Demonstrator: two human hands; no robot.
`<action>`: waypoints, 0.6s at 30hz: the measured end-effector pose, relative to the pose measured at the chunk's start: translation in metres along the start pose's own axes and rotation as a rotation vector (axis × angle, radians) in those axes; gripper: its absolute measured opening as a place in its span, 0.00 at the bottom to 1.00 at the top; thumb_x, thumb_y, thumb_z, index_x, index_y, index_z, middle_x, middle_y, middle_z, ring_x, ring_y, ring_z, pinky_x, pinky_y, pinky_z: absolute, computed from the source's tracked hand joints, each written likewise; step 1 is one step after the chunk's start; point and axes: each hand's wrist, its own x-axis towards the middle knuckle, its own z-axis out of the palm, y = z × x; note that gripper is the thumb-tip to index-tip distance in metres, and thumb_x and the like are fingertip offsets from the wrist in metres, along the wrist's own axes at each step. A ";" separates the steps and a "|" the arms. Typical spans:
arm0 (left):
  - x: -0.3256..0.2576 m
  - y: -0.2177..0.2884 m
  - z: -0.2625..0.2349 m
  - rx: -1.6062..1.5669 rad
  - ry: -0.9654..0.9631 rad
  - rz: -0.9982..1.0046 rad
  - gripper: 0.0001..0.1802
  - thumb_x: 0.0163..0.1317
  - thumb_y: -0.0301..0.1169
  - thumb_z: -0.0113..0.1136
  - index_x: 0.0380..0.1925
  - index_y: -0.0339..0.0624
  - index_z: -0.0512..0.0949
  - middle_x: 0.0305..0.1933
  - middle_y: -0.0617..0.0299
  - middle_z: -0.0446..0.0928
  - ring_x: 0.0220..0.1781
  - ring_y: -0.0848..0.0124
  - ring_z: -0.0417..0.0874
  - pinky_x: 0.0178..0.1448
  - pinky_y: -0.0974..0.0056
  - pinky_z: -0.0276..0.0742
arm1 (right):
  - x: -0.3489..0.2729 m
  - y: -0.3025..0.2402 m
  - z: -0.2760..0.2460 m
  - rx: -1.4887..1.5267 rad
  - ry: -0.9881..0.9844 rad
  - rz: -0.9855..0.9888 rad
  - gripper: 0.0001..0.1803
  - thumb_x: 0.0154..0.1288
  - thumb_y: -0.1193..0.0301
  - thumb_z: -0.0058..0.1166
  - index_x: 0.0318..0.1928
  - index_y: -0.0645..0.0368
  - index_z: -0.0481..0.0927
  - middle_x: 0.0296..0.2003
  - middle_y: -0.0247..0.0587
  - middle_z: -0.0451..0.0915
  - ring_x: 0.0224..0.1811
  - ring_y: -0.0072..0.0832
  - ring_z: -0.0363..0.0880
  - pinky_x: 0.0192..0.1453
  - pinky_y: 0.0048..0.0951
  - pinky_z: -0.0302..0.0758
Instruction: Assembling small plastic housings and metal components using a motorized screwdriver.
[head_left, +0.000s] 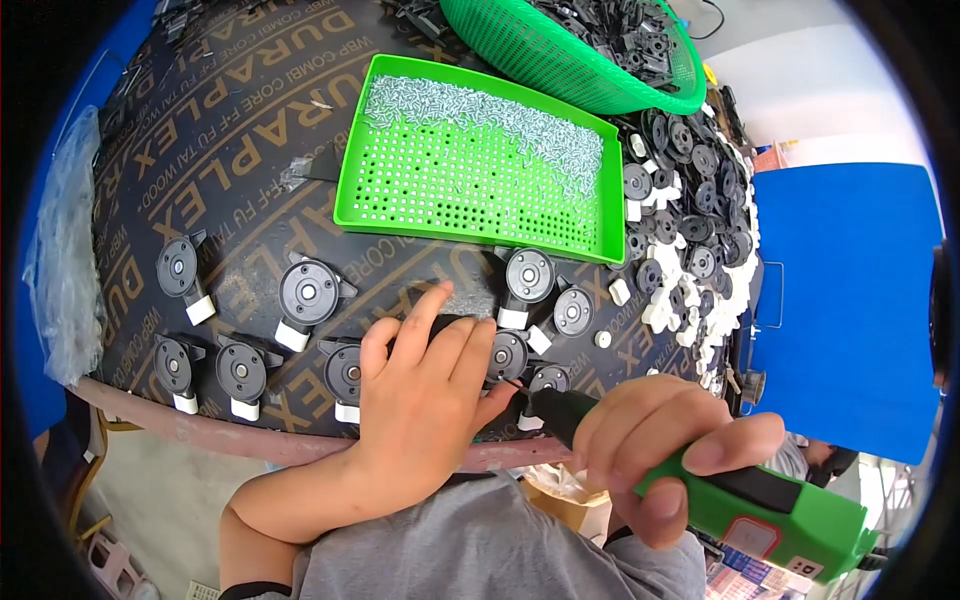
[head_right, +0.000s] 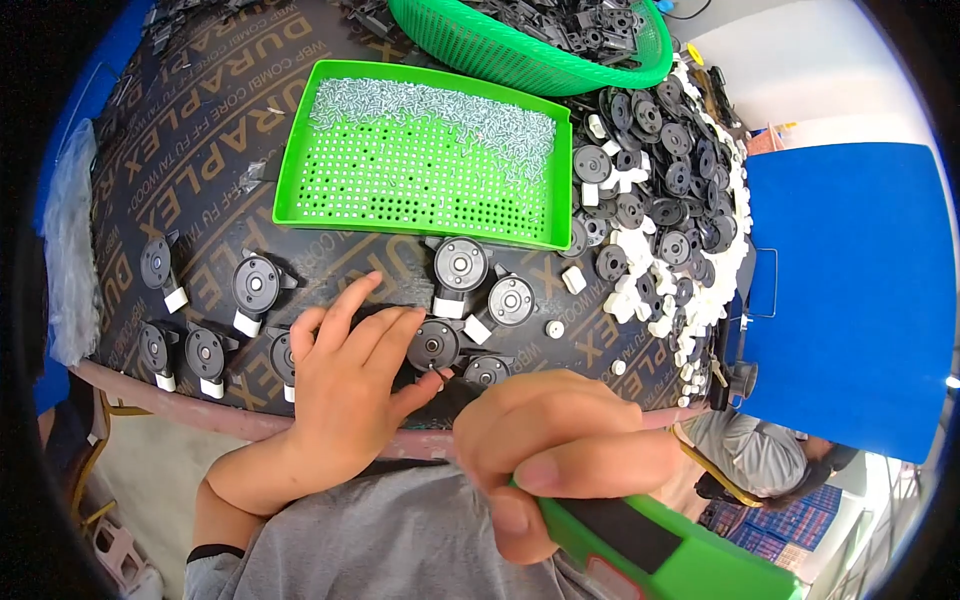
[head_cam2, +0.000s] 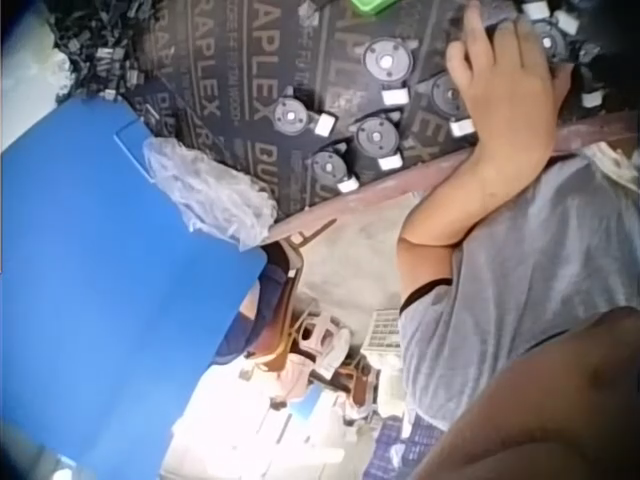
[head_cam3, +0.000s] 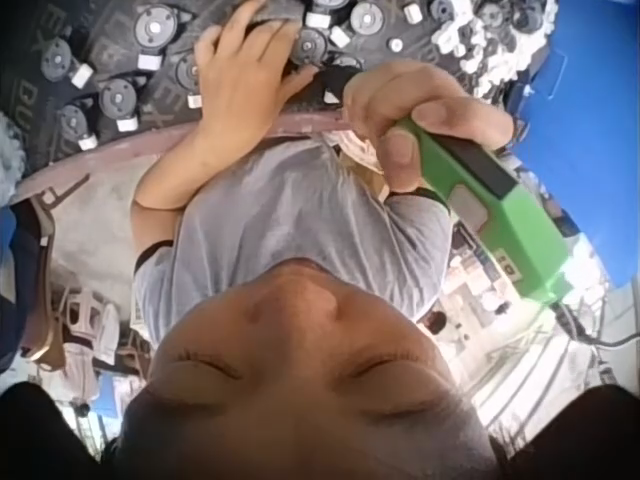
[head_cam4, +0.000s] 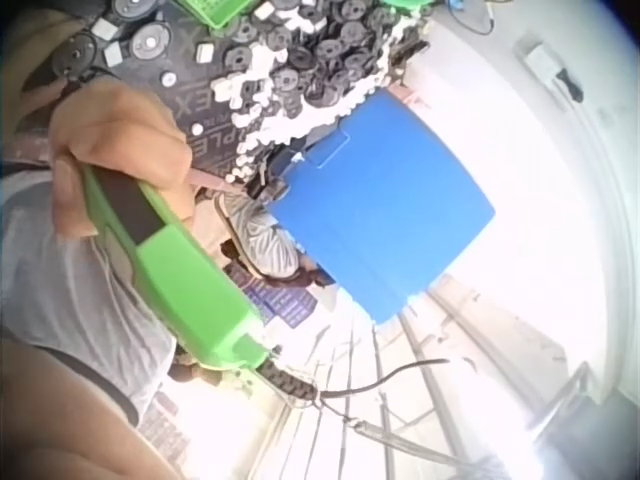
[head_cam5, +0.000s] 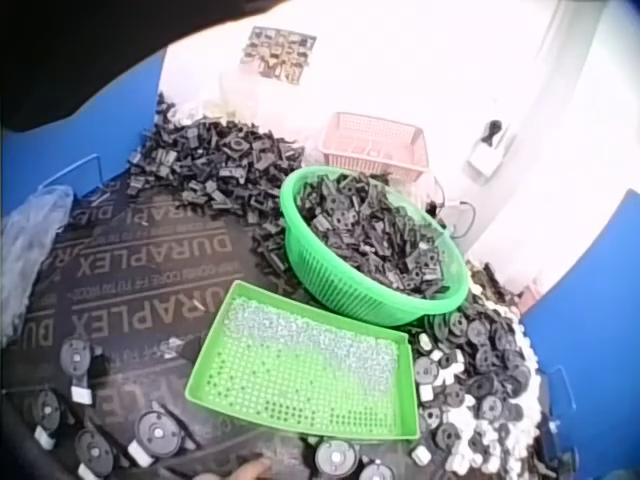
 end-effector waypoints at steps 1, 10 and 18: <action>0.000 0.001 0.000 0.003 0.000 0.000 0.28 0.46 0.40 0.72 0.48 0.40 0.79 0.47 0.60 0.78 0.67 0.59 0.70 0.62 0.52 0.59 | 0.000 0.000 0.000 -0.002 0.000 -0.001 0.21 0.58 0.86 0.58 0.48 0.62 0.64 0.25 0.47 0.74 0.17 0.33 0.72 0.21 0.37 0.75; 0.000 0.001 0.000 -0.004 -0.010 -0.009 0.29 0.46 0.40 0.72 0.49 0.40 0.80 0.47 0.61 0.78 0.67 0.59 0.70 0.62 0.52 0.58 | 0.000 0.002 0.001 -0.114 -0.040 -0.030 0.16 0.68 0.74 0.54 0.47 0.58 0.59 0.22 0.39 0.73 0.15 0.28 0.73 0.19 0.31 0.76; -0.001 -0.001 -0.002 -0.011 -0.017 -0.012 0.27 0.47 0.39 0.72 0.48 0.41 0.79 0.48 0.61 0.78 0.67 0.59 0.70 0.61 0.52 0.58 | 0.001 0.001 0.001 -0.131 -0.019 -0.053 0.16 0.67 0.75 0.54 0.47 0.58 0.59 0.21 0.39 0.72 0.16 0.29 0.73 0.17 0.30 0.76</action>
